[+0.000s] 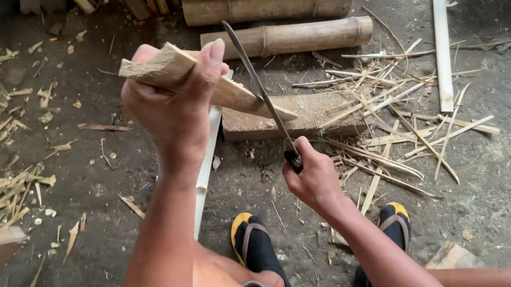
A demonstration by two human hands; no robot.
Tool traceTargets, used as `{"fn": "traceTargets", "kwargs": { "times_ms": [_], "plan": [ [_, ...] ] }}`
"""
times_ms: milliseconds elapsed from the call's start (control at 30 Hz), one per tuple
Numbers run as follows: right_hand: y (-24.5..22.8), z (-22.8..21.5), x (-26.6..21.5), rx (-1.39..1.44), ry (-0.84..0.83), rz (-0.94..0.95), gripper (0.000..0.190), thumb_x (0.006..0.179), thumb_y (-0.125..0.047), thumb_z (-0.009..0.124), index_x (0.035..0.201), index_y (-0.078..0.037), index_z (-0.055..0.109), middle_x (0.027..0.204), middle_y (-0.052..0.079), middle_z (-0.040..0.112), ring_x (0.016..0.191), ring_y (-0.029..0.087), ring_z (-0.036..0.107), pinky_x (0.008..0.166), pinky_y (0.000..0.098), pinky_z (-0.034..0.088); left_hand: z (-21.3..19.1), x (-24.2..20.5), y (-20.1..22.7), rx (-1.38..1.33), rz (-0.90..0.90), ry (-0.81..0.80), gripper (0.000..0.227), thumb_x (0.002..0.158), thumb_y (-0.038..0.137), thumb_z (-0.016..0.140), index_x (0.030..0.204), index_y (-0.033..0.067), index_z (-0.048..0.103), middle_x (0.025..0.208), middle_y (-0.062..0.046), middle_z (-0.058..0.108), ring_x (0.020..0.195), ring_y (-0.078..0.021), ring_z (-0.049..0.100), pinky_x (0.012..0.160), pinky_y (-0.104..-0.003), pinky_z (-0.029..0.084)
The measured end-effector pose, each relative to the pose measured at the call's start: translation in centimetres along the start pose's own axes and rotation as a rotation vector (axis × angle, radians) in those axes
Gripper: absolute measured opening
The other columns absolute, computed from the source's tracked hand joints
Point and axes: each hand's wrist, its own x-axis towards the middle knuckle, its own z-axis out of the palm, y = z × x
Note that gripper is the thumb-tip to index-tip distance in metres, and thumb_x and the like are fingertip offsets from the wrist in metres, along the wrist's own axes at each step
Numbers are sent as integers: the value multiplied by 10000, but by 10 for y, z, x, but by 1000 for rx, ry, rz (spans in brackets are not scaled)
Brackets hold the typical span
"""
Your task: The person uses a knife to shave and shape a piece of bamboo, removing the outer layer and smoothing the surface. They repeatedly rotate the bamboo and make precise cuts to refine its shape.
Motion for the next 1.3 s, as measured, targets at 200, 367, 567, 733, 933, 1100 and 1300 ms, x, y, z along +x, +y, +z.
{"fn": "traceTargets", "kwargs": {
  "times_ms": [200,367,567,733,933,1100,1300],
  "plan": [
    [109,11,48,-174,-270,483,217,931,-153,610,1118,-59,553,850,212,742,696,313,721,617,452,595,-13,2,0,-91,-78,-1,314,903,290,862,953,31,690,873,-121,756,805,-179,769,744,-356,665],
    [174,33,41,-112,-147,316,294,820,-217,682,1050,-50,607,831,237,715,751,373,706,699,488,559,-18,-21,-49,-486,-456,-122,769,991,557,680,1454,-2,427,1481,-261,466,1327,-284,498,1169,-498,395],
    [179,35,-2,-27,-81,379,309,848,-289,670,1062,-67,670,899,197,723,815,343,719,741,461,561,26,-77,-124,-396,-1784,-5,1328,898,908,384,1558,-217,134,1522,-499,316,1353,-553,478,1057,-654,445],
    [199,27,-29,105,126,542,392,781,-281,703,1108,-70,650,917,204,729,853,366,709,776,471,540,83,-134,-152,-342,-1603,-185,479,962,50,445,1384,-158,357,1154,-330,641,922,-395,737,805,-481,665],
    [203,14,-29,-6,258,571,369,813,-294,693,1048,-23,610,938,237,718,921,427,692,841,506,529,71,-56,-157,-173,-1134,58,287,872,8,586,1144,-32,503,837,-176,665,679,-240,701,614,-358,621],
    [185,16,-26,106,-3,646,388,803,-283,638,1086,-44,522,881,265,717,837,440,761,796,506,588,62,-31,-169,-229,-867,217,206,904,144,658,998,-2,547,778,-70,556,640,-180,551,610,-342,529],
    [158,28,-31,235,-37,633,394,776,-167,614,1131,-66,475,873,253,719,848,427,749,787,531,567,70,-52,-165,-29,-527,76,247,905,280,629,981,45,616,877,-65,652,869,-164,641,834,-289,522]
  ]
}}
